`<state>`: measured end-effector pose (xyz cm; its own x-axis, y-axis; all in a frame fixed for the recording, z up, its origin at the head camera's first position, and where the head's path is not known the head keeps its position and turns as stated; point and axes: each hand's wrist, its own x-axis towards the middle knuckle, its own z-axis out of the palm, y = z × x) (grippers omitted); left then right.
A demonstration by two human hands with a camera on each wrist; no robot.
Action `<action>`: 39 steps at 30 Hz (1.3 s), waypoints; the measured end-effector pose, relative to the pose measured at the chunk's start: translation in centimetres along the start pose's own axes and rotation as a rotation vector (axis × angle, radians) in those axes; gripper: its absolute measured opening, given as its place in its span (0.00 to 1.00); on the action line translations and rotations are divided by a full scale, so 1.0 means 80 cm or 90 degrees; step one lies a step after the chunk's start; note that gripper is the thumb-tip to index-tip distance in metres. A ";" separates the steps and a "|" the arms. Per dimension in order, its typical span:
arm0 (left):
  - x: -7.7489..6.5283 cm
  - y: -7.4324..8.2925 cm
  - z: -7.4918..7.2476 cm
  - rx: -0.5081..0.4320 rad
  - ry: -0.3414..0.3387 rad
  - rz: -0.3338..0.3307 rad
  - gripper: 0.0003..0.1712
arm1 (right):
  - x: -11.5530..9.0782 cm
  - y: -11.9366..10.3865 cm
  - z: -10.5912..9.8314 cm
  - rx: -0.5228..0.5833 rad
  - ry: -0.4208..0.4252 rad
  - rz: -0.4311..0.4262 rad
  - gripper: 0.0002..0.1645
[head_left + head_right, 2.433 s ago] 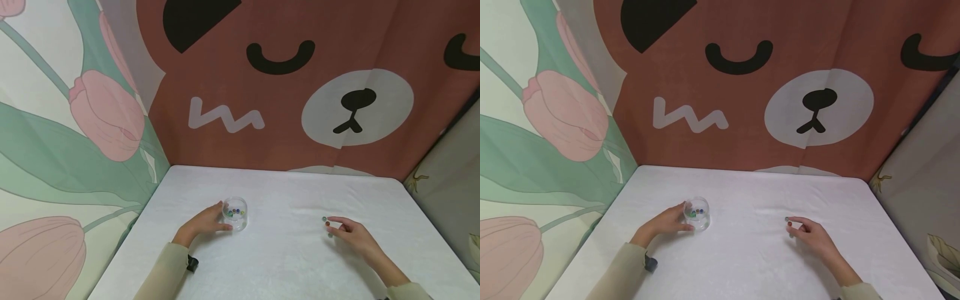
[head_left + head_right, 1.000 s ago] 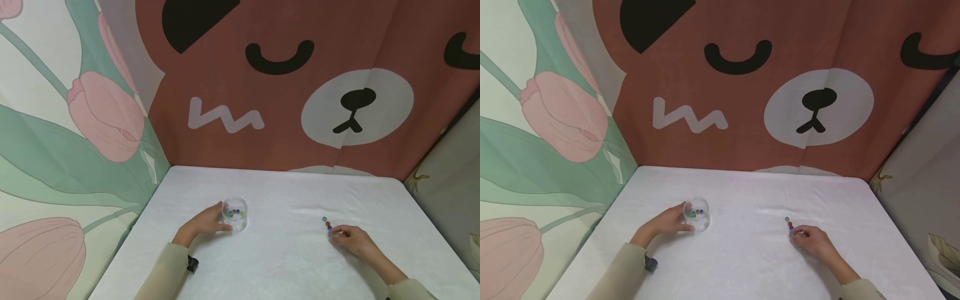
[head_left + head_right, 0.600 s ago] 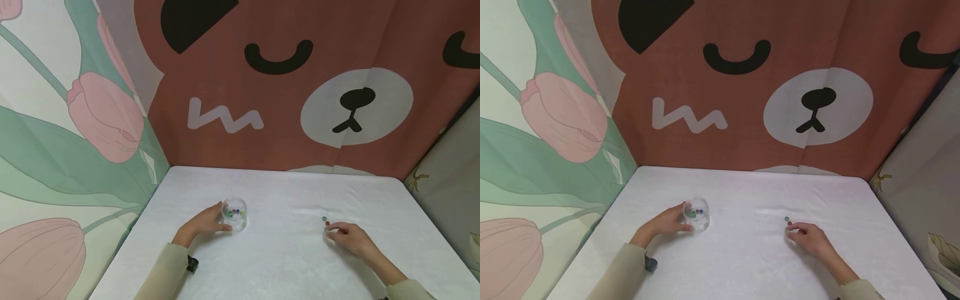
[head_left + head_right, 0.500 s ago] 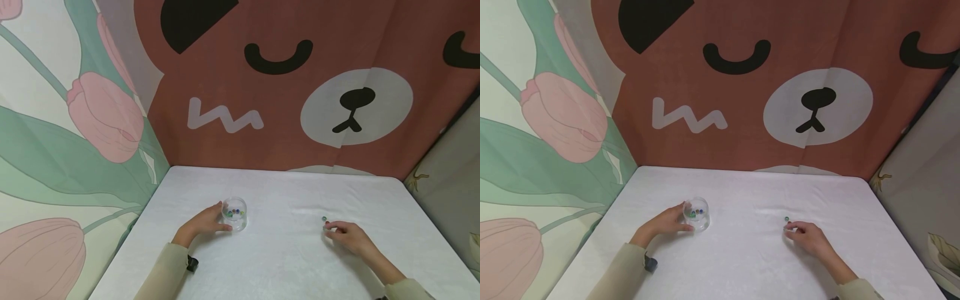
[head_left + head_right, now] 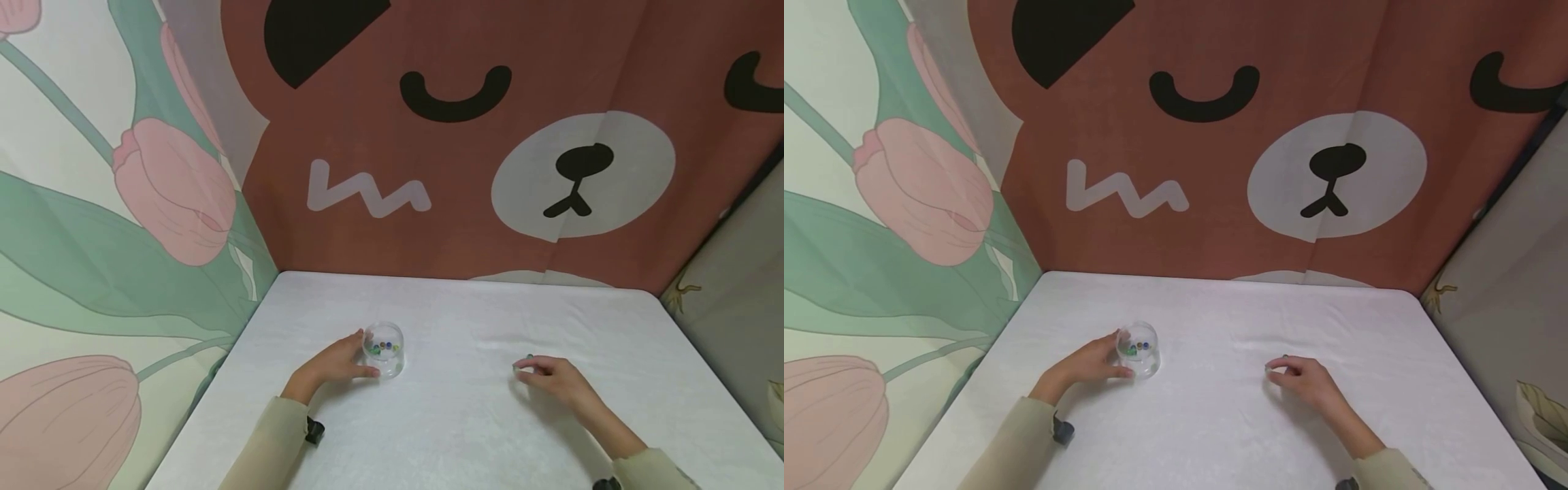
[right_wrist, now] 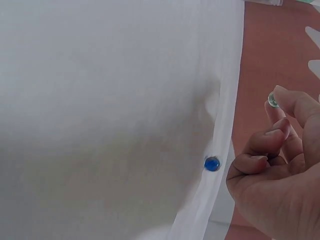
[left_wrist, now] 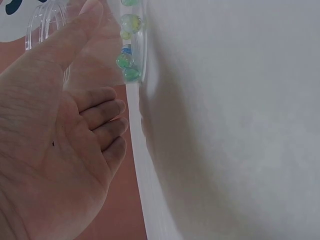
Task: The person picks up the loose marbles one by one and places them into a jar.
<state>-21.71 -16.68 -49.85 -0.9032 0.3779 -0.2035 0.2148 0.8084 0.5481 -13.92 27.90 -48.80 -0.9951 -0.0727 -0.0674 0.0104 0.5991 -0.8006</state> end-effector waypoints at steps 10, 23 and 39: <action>0.000 -0.002 0.002 -0.003 0.004 -0.001 0.64 | 0.007 -0.018 0.015 0.047 -0.010 -0.002 0.20; -0.001 -0.002 0.003 -0.001 0.005 -0.007 0.64 | 0.023 -0.043 0.043 0.060 -0.017 -0.002 0.20; -0.003 0.003 0.001 0.017 -0.003 -0.016 0.64 | 0.041 -0.072 0.074 0.114 -0.039 -0.060 0.18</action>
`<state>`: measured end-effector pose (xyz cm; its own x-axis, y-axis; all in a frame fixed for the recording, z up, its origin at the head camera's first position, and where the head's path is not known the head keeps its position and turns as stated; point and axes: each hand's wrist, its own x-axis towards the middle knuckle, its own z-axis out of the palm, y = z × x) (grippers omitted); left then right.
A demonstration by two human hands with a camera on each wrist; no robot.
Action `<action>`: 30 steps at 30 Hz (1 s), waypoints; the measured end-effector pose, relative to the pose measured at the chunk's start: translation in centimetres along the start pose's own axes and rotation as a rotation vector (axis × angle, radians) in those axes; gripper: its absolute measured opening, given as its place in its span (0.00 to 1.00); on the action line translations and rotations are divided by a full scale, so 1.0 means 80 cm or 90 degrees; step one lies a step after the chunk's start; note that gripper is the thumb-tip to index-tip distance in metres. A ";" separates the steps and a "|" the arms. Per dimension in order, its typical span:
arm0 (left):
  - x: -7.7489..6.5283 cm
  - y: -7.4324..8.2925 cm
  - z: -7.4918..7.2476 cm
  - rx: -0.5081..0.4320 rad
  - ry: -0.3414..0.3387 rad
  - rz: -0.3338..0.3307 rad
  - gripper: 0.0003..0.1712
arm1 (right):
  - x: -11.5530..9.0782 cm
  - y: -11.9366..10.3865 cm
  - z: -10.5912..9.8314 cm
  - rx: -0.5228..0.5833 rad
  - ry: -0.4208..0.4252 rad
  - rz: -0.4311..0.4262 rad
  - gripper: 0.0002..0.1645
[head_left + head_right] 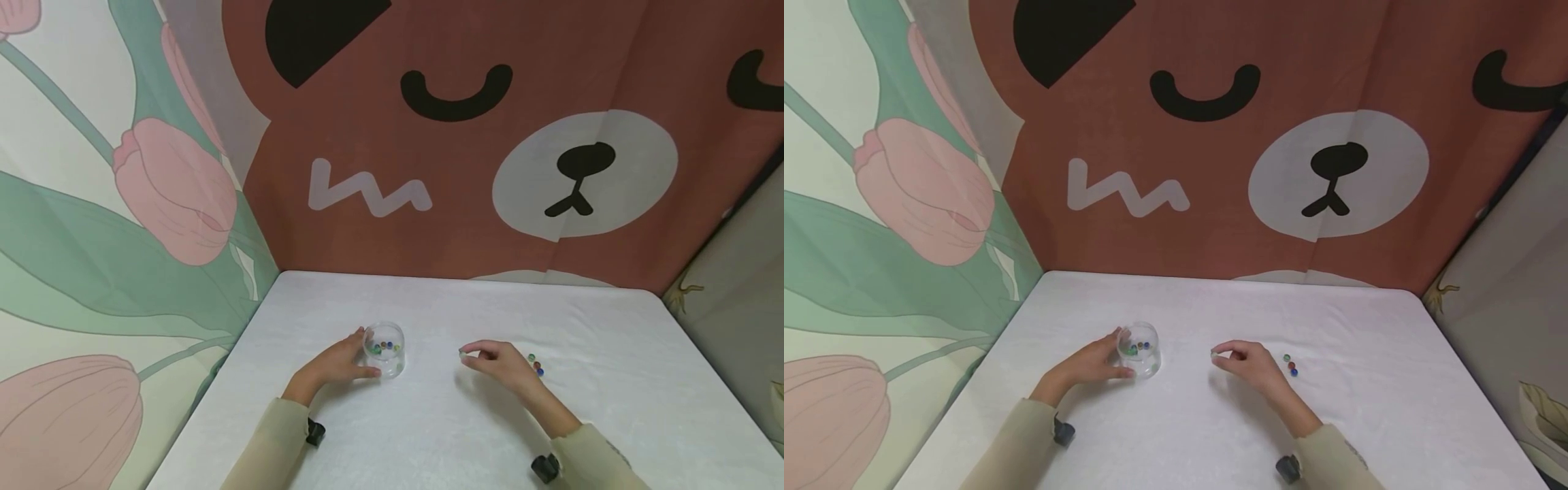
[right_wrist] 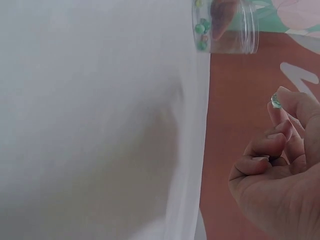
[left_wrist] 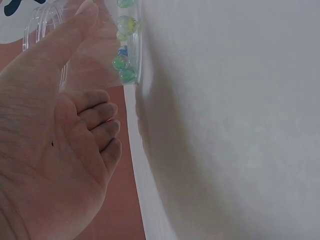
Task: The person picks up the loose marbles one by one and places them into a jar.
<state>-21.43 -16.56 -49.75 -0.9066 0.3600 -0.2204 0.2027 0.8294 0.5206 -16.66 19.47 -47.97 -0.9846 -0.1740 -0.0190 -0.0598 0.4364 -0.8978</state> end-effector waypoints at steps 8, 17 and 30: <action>0.001 -0.002 0.002 0.005 0.002 0.003 0.64 | 0.009 -0.012 0.016 0.020 -0.005 -0.008 0.16; 0.000 0.000 0.000 -0.003 0.004 0.002 0.65 | 0.023 -0.027 0.041 0.044 -0.007 0.009 0.16; 0.000 0.000 -0.001 0.000 0.005 0.008 0.64 | 0.047 -0.049 0.081 0.074 -0.020 -0.015 0.15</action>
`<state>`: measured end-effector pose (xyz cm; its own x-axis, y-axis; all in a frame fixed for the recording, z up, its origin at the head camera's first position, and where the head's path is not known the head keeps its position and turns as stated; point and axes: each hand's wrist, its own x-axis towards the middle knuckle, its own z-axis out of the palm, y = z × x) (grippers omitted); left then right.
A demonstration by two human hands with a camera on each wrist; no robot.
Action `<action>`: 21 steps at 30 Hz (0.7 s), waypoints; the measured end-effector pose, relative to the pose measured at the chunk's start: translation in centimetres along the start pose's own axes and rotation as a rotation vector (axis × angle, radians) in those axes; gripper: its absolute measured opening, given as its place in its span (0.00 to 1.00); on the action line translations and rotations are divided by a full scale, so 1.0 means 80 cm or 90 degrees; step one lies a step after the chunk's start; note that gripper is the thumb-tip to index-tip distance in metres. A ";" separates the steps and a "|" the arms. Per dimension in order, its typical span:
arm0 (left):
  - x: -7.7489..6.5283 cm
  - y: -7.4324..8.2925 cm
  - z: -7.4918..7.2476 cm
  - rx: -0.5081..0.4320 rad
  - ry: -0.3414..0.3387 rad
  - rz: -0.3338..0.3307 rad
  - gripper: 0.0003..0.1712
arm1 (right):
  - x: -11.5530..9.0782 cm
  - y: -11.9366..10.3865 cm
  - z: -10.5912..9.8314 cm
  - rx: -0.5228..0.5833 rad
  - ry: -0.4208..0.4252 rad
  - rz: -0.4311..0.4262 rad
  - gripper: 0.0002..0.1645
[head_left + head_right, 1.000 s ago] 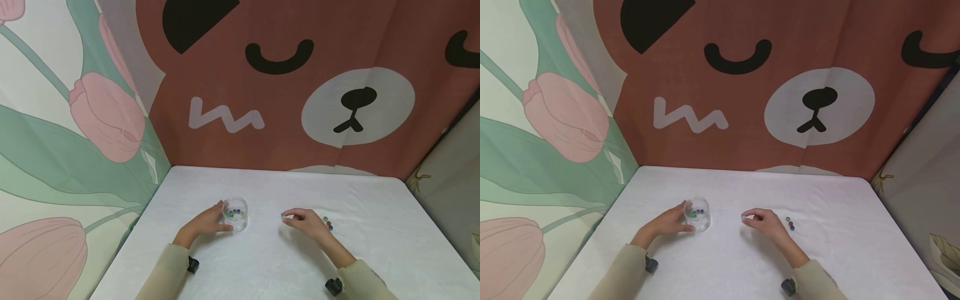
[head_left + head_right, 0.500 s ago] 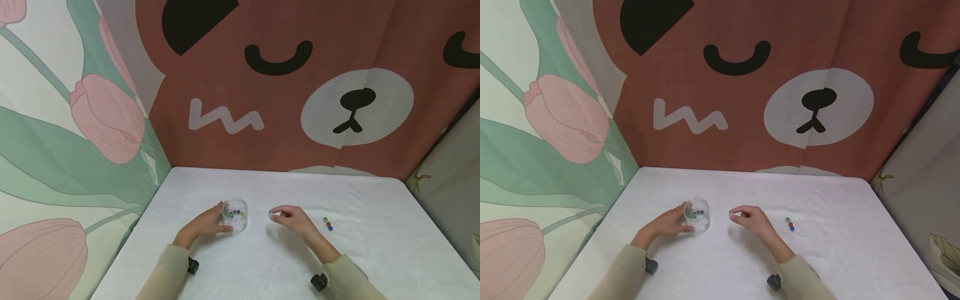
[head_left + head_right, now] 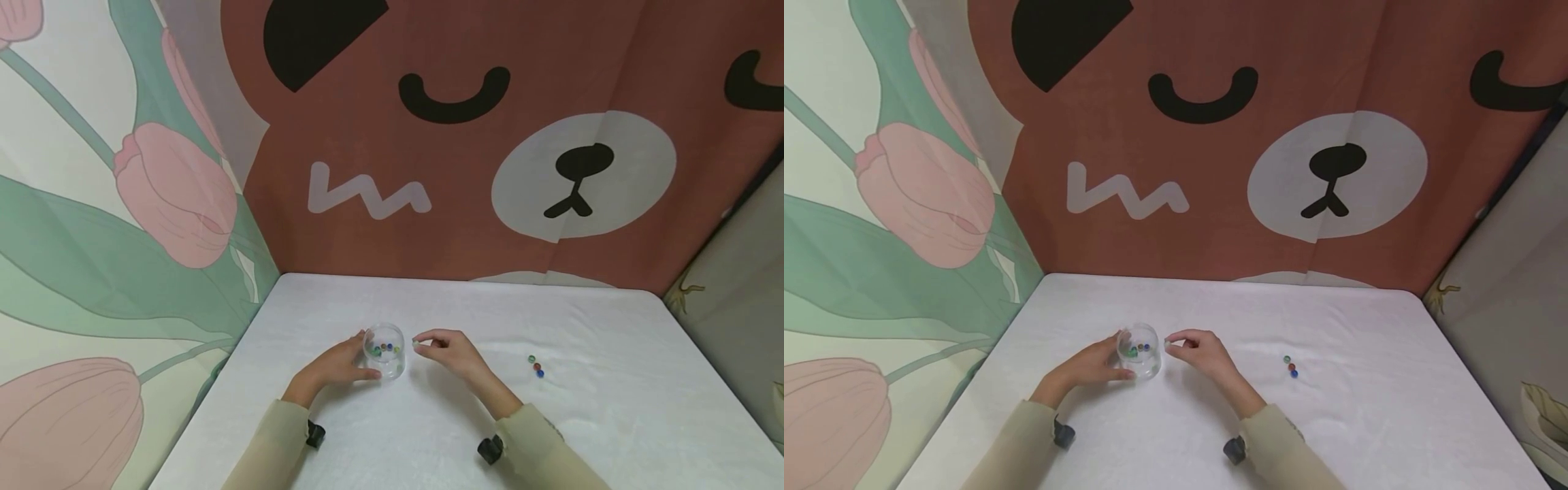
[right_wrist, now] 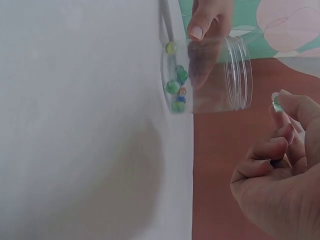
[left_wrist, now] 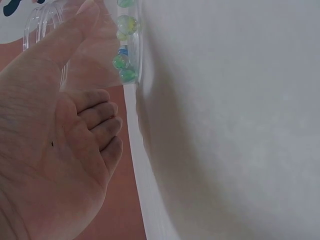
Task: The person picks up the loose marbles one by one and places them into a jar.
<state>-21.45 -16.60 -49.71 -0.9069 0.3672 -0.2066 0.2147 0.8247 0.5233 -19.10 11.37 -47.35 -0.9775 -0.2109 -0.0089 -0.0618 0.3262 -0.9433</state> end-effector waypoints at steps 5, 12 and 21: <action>0.000 0.002 -0.001 -0.009 0.001 0.003 0.64 | 0.008 -0.006 0.013 -0.010 0.004 -0.007 0.13; 0.001 -0.001 -0.001 0.000 -0.001 0.022 0.64 | 0.020 -0.011 0.029 -0.003 -0.010 -0.017 0.13; 0.002 -0.003 0.000 -0.010 -0.004 0.024 0.64 | 0.029 -0.018 0.045 0.016 -0.007 -0.023 0.12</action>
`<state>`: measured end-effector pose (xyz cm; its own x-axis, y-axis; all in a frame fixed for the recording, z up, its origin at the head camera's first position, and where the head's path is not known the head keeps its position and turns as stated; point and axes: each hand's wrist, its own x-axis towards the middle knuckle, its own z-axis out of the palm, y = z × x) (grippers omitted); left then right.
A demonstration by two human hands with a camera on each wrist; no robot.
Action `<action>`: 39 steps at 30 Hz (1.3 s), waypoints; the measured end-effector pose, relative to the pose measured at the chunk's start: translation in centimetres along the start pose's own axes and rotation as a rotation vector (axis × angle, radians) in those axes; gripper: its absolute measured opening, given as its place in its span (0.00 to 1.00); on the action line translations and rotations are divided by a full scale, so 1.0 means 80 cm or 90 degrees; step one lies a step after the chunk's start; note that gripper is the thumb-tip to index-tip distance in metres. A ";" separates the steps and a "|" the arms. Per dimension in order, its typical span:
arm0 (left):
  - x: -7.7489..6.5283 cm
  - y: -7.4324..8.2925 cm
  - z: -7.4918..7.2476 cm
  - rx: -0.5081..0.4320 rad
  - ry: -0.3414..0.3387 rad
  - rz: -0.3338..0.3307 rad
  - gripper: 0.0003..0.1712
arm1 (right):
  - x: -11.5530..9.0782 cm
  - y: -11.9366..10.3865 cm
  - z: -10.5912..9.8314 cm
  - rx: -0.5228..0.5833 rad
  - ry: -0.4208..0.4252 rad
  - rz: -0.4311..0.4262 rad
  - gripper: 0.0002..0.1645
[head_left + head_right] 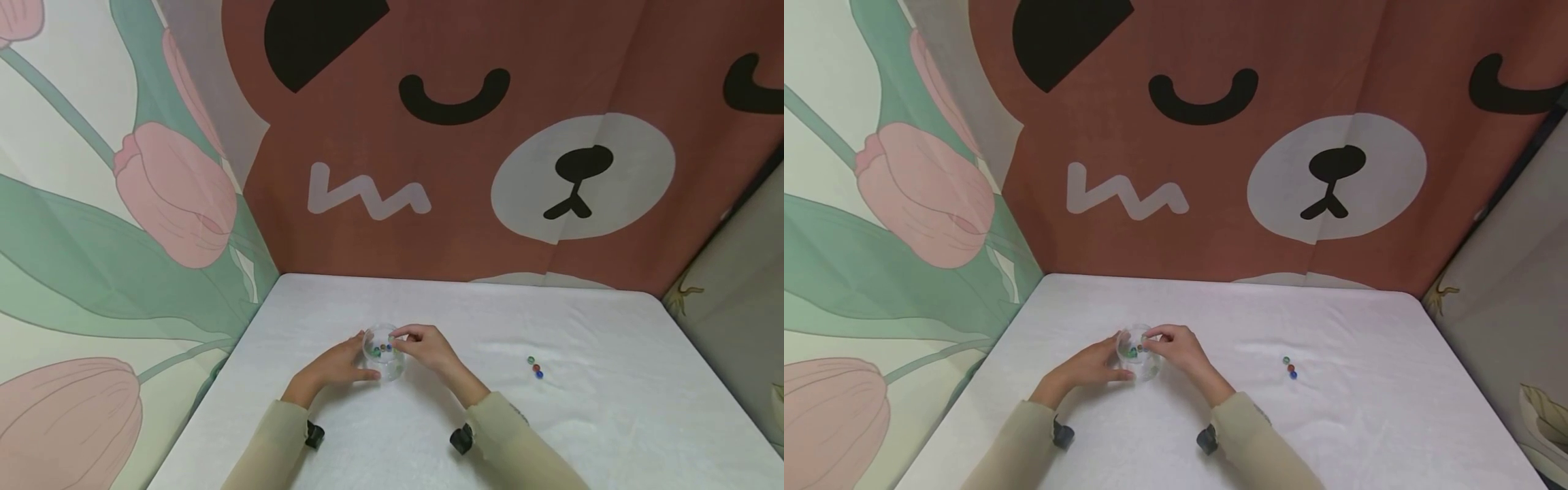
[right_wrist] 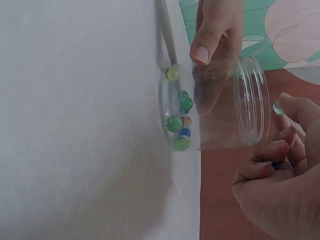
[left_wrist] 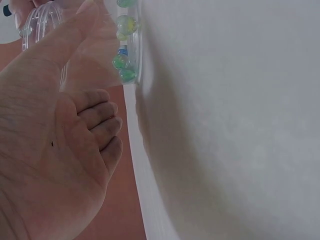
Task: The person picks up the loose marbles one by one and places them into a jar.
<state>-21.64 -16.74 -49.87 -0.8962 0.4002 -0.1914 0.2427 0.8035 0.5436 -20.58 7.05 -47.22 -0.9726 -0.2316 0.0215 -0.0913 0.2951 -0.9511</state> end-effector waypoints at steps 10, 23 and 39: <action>0.001 0.000 0.001 -0.001 -0.004 0.005 0.64 | 0.006 0.001 0.008 0.013 -0.013 0.004 0.13; 0.000 0.001 0.001 0.002 -0.002 0.008 0.63 | 0.006 0.001 0.007 0.005 -0.019 0.008 0.21; -0.003 0.007 -0.003 0.009 -0.005 -0.003 0.62 | -0.006 0.003 -0.012 0.000 0.016 0.012 0.19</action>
<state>-21.39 -16.49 -49.38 -0.8942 0.4004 -0.2002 0.2442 0.8111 0.5315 -20.35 8.12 -47.12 -0.9790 -0.2035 0.0116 -0.0735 0.2992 -0.9513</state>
